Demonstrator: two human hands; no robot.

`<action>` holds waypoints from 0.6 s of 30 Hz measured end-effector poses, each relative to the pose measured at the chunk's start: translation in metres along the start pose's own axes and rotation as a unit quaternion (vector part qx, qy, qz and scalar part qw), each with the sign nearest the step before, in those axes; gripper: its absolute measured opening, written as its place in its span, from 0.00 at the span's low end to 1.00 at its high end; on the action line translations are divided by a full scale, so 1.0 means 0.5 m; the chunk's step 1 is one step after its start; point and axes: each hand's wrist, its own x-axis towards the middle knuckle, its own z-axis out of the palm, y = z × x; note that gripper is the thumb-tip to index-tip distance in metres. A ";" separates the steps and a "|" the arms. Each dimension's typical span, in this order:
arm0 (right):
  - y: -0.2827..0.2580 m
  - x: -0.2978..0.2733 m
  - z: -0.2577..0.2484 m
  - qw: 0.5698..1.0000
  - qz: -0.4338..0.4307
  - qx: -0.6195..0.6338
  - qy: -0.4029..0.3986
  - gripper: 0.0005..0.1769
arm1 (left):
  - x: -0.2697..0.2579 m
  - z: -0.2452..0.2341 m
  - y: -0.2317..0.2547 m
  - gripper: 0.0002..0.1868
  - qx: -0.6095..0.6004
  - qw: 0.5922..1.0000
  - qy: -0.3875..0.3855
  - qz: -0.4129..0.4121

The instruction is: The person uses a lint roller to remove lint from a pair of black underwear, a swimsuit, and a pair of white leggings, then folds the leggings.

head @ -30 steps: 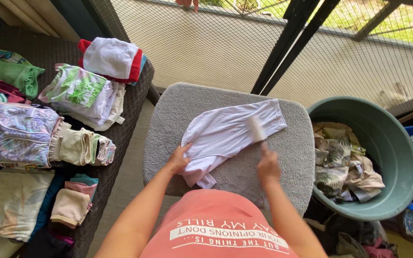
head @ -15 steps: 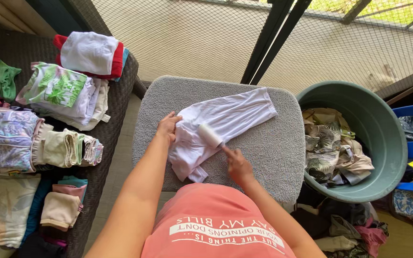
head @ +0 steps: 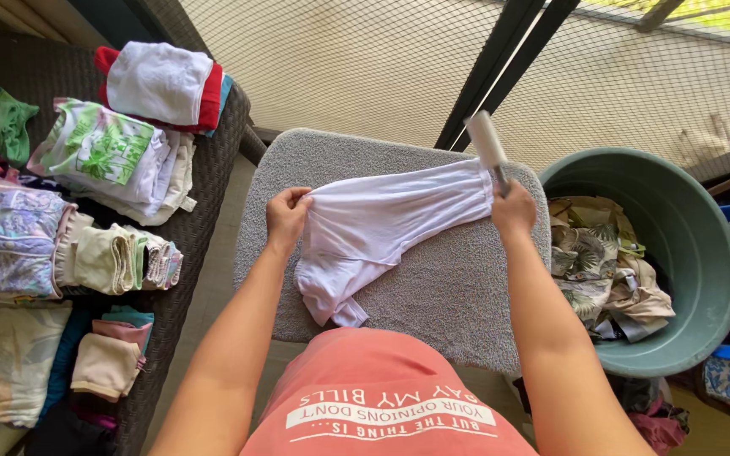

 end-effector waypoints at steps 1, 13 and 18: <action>-0.023 0.024 0.017 0.999 -0.040 0.006 0.000 0.18 | -0.015 -0.003 0.038 0.11 0.028 1.000 -0.014 0.002; -0.075 0.060 0.122 0.993 -0.109 0.010 -0.042 0.20 | -0.076 -0.043 0.075 0.13 0.049 0.945 -0.155 -0.285; -0.110 0.116 -0.033 0.874 -0.044 0.483 0.033 0.09 | 0.059 0.080 0.207 0.10 -0.182 0.974 -0.132 -0.012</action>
